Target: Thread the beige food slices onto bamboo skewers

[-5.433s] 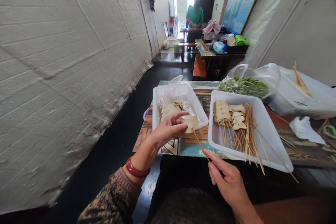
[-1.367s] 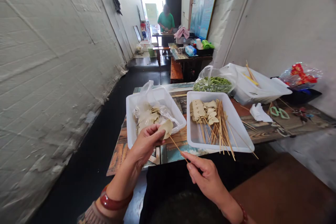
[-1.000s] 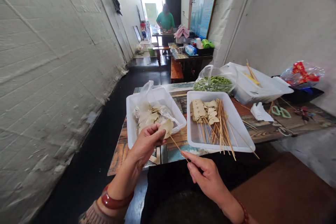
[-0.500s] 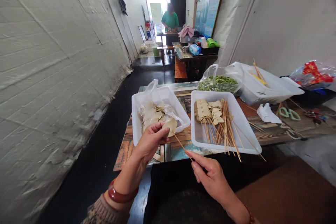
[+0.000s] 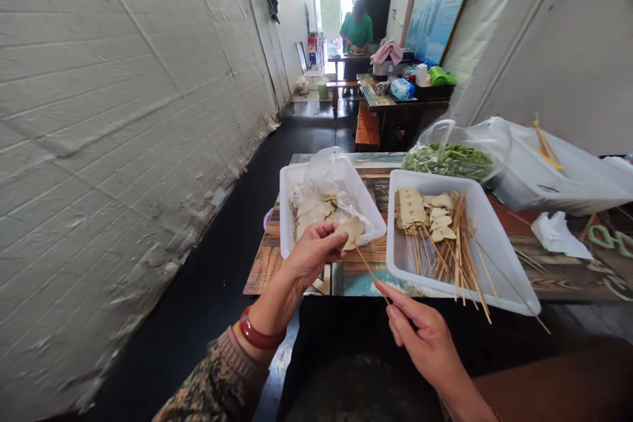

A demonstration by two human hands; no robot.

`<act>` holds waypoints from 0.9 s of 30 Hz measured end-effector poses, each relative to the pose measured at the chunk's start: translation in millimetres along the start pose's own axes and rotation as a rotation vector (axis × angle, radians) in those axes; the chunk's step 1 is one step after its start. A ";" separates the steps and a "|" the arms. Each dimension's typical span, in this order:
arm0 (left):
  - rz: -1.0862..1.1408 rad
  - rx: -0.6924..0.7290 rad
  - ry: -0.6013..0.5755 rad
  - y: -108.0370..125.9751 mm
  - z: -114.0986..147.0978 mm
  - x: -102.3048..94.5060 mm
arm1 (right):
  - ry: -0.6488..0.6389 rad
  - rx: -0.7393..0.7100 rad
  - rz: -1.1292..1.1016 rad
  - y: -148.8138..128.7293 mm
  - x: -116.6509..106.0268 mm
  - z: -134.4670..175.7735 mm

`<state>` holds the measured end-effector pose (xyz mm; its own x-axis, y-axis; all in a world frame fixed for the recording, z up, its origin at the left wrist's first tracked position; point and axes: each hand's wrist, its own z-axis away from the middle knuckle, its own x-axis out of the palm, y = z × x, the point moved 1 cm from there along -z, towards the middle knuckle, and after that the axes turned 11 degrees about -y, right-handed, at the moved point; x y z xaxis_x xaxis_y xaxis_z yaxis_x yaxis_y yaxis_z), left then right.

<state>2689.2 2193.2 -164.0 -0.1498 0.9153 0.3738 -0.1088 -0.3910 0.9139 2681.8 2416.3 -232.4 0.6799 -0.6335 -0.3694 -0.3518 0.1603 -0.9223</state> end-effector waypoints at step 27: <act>0.070 -0.012 -0.096 -2.6 0.3 -2.8 | -0.012 0.019 -0.031 3.9 3.3 3.1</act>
<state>2690.3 2191.7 -167.4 -0.0624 0.8907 0.4503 -0.1132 -0.4546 0.8835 2684.7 2417.3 -237.6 0.6980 -0.6295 -0.3414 -0.3179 0.1548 -0.9354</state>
